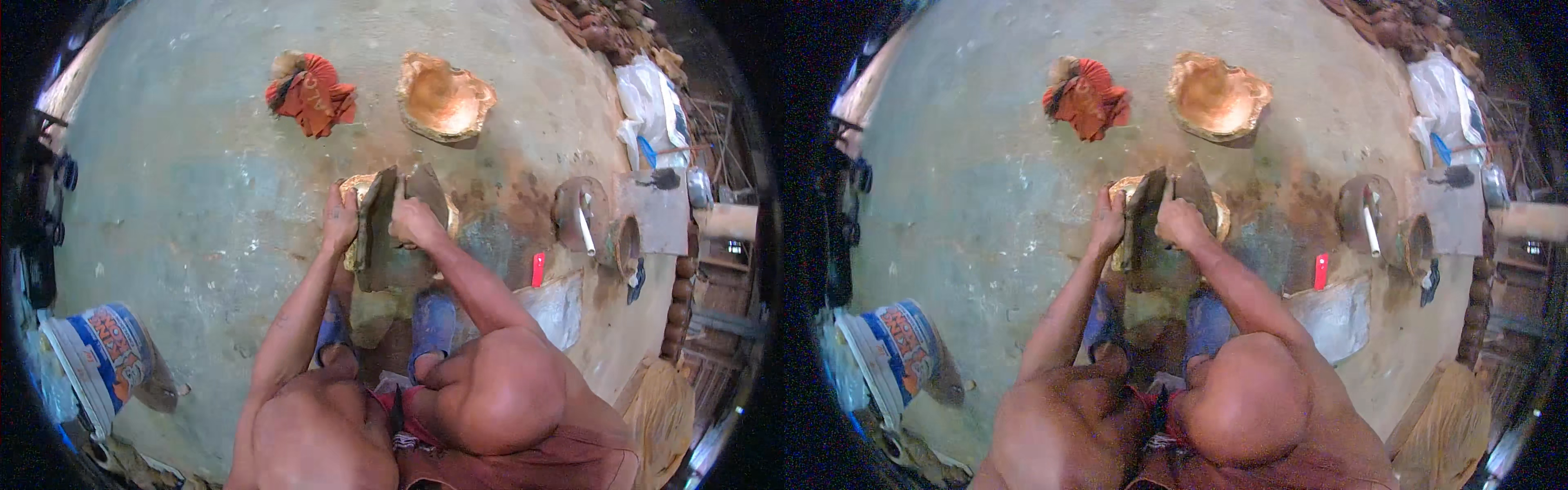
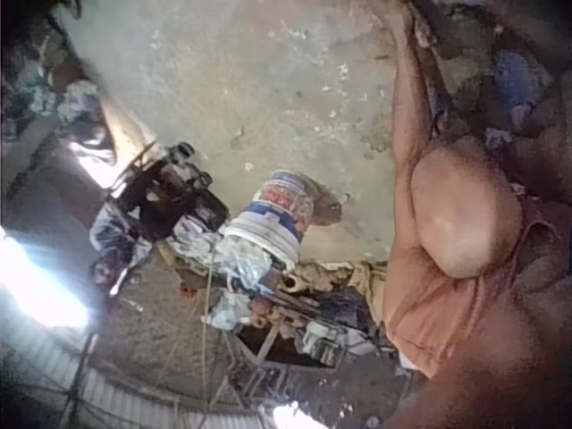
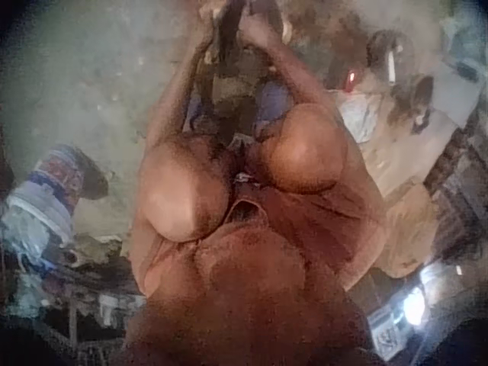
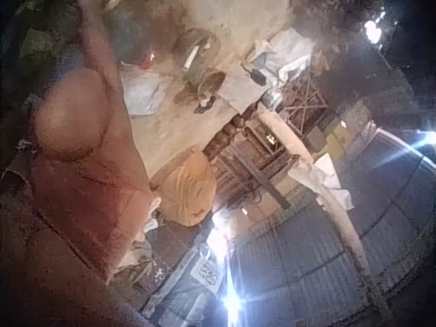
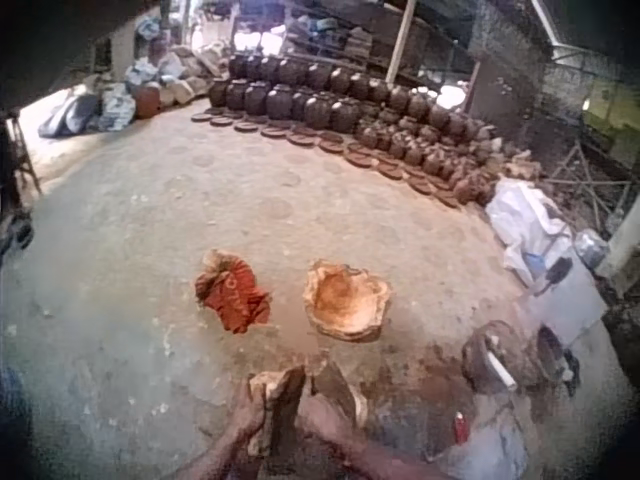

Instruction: The person assembles a ceramic vessel by hand, joining clay sections together, smoothing the seams with a red tool, and shaping additional clay components by hand on a floor workspace.

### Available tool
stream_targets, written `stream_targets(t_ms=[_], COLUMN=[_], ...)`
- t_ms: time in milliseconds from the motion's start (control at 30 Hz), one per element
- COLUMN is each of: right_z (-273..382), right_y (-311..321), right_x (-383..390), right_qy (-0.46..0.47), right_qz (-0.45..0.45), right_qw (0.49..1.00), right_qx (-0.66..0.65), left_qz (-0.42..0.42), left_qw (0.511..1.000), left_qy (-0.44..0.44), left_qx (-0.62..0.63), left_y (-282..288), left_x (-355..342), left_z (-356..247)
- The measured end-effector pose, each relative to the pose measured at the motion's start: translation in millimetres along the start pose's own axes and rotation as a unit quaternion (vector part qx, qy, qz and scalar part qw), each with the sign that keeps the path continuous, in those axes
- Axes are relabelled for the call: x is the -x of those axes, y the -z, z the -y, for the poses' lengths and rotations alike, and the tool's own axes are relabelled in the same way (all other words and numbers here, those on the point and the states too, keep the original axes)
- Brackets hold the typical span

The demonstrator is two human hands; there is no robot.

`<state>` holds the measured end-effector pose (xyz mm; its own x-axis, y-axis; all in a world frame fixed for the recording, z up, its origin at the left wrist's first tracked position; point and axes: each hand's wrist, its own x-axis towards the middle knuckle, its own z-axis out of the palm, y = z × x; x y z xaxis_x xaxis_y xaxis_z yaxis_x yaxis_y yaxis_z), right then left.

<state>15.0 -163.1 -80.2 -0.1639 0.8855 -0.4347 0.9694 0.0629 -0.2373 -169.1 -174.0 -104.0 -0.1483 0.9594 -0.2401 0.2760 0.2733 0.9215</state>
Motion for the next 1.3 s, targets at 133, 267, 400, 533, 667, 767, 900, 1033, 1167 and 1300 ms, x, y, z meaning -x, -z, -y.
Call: stream_targets(t_ms=[133,267,400,533,667,767,900,1033,1167,1300], right_z=[19,-79,-127,-190,-204,-166,-128,-135,-189,-256], right_y=[73,123,121,73,-8,-79,-209,-224,-105,-61], right_x=[27,127,222,406,581,630,652,632,518,354], right_qy=[0.043,-0.046,-0.122,-0.339,-0.484,-0.532,-0.595,-0.488,-0.475,-0.314], right_qz=[-0.011,-0.113,-0.206,-0.234,-0.337,-0.374,-0.127,-0.104,-0.231,-0.395], right_qw=[0.996,0.979,0.949,0.885,0.797,0.74,0.788,0.866,0.829,0.857], right_qx=[-0.078,-0.166,-0.205,-0.218,-0.131,-0.174,-0.091,0.015,-0.187,-0.109], left_qz=[-0.019,0.055,0.084,0.187,0.207,0.18,0.166,0.136,0.105,0.068], left_qw=[0.999,0.998,0.993,0.978,0.977,0.981,0.983,0.989,0.993,0.995], left_qy=[-0.025,0.037,-0.076,-0.093,-0.035,-0.013,0.018,0.029,0.044,0.065], left_qx=[-0.03,-0.016,0.036,-0.024,-0.047,-0.067,-0.073,-0.056,-0.04,-0.023], left_y=[27,-21,30,11,-7,9,6,2,6,31], left_x=[-9,10,-72,-67,-51,-54,-46,-38,-32,-29], left_z=[10,-4,82,86,79,66,66,54,47,54])
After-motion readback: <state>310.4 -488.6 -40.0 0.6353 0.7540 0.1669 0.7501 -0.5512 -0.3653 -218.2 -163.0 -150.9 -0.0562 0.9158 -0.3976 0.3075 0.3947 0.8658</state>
